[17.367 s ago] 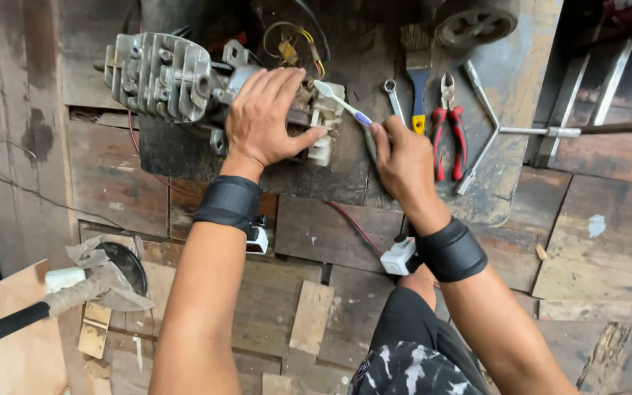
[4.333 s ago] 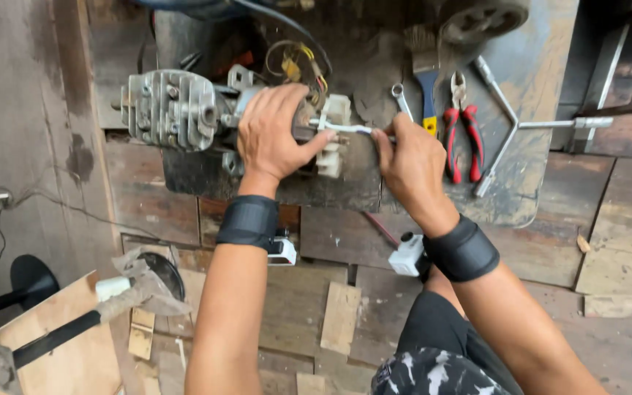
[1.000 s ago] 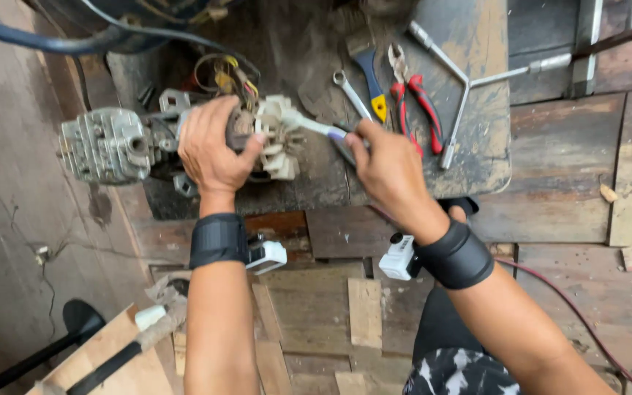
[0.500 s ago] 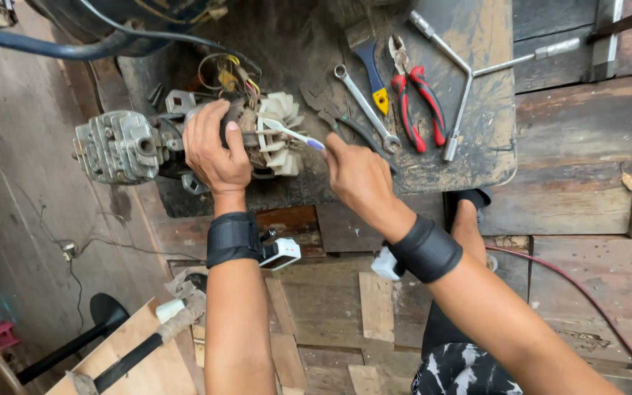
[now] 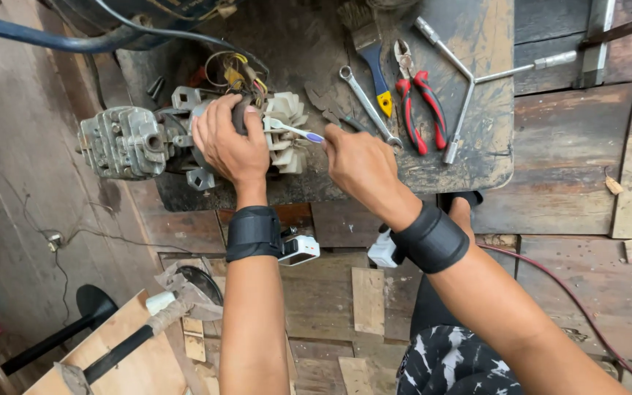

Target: Cleaning and assembling an air compressor motor component using a toothbrush and various tools.

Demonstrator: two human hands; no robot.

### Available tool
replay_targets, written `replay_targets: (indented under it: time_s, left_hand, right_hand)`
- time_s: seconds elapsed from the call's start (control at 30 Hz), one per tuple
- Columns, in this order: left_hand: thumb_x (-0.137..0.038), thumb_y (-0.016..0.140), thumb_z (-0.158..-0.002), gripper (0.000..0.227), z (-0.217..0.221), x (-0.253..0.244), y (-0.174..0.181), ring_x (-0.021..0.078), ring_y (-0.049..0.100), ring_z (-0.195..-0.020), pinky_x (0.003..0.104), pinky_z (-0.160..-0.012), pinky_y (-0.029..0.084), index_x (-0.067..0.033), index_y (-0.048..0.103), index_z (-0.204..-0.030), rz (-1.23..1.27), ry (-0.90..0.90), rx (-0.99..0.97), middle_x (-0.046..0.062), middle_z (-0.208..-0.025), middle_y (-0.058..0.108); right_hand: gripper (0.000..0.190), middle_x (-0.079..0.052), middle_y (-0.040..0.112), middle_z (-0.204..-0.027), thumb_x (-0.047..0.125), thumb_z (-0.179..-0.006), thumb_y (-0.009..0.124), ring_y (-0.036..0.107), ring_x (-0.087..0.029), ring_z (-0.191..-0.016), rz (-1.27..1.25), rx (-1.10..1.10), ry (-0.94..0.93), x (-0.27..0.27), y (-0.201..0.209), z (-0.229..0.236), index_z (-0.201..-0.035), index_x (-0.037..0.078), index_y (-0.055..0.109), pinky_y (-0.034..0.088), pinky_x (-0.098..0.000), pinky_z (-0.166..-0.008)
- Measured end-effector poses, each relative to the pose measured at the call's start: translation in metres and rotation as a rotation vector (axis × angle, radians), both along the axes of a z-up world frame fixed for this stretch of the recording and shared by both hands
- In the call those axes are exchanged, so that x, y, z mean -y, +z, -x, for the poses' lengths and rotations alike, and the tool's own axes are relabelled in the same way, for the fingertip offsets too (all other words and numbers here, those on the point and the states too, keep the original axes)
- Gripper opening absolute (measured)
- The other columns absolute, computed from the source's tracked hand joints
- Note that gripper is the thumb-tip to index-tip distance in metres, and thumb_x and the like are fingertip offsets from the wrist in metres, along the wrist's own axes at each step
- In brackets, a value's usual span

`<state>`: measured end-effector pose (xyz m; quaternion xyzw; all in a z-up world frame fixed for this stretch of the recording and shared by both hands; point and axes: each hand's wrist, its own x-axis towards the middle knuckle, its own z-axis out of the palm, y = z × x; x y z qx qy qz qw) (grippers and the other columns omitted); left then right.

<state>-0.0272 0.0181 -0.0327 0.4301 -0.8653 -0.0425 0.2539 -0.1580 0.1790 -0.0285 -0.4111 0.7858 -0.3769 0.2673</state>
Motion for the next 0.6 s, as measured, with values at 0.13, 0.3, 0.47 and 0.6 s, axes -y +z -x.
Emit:
replay_targets:
  time_s: [0.13, 0.3, 0.47, 0.6]
  left_hand:
    - [-0.025, 0.065, -0.093, 0.025, 0.001, 0.002, 0.005, 0.0303, 0.063, -0.121, 0.05, -0.121, 0.03, -0.0096, 0.071, -0.111, 0.002, -0.013, 0.003, 0.009, -0.12, 0.072]
    - [-0.027, 0.066, -0.091, 0.028, 0.004, 0.007, 0.002, 0.0302, 0.062, -0.122, 0.051, -0.121, 0.03, -0.0099, 0.071, -0.112, -0.002, -0.004, 0.018, 0.008, -0.122, 0.072]
    - [-0.029, 0.067, -0.091, 0.03, 0.0, 0.007, 0.004, 0.0311, 0.061, -0.125, 0.051, -0.122, 0.03, -0.0096, 0.07, -0.114, -0.015, -0.017, 0.049, 0.008, -0.123, 0.071]
    - [-0.029, 0.065, -0.092, 0.03, 0.0, 0.005, 0.005, 0.0297, 0.062, -0.125, 0.051, -0.123, 0.029, -0.0092, 0.07, -0.115, -0.046, 0.0, 0.062, 0.008, -0.124, 0.071]
  right_hand:
    - [0.014, -0.02, 0.066, -0.068, 0.022, -0.099, 0.059, 0.065, -0.044, -0.064, 0.043, -0.006, 0.009, 0.016, 0.004, -0.001, -0.097, 0.009, 0.065, 0.048, -0.0551, -0.057]
    - [0.015, -0.02, 0.066, -0.066, 0.022, -0.098, 0.061, 0.066, -0.043, -0.064, -0.042, -0.084, 0.059, -0.002, 0.01, 0.02, -0.092, 0.01, 0.065, 0.048, -0.0544, -0.056]
    - [0.015, -0.02, 0.065, -0.066, 0.023, -0.098, 0.061, 0.065, -0.043, -0.063, -0.017, -0.069, 0.108, 0.024, 0.008, 0.021, -0.092, 0.009, 0.066, 0.047, -0.0544, -0.055]
    - [0.016, -0.02, 0.065, -0.065, 0.022, -0.099, 0.06, 0.065, -0.044, -0.063, -0.057, -0.028, 0.178, 0.011, 0.01, 0.033, -0.092, 0.008, 0.065, 0.047, -0.0547, -0.054]
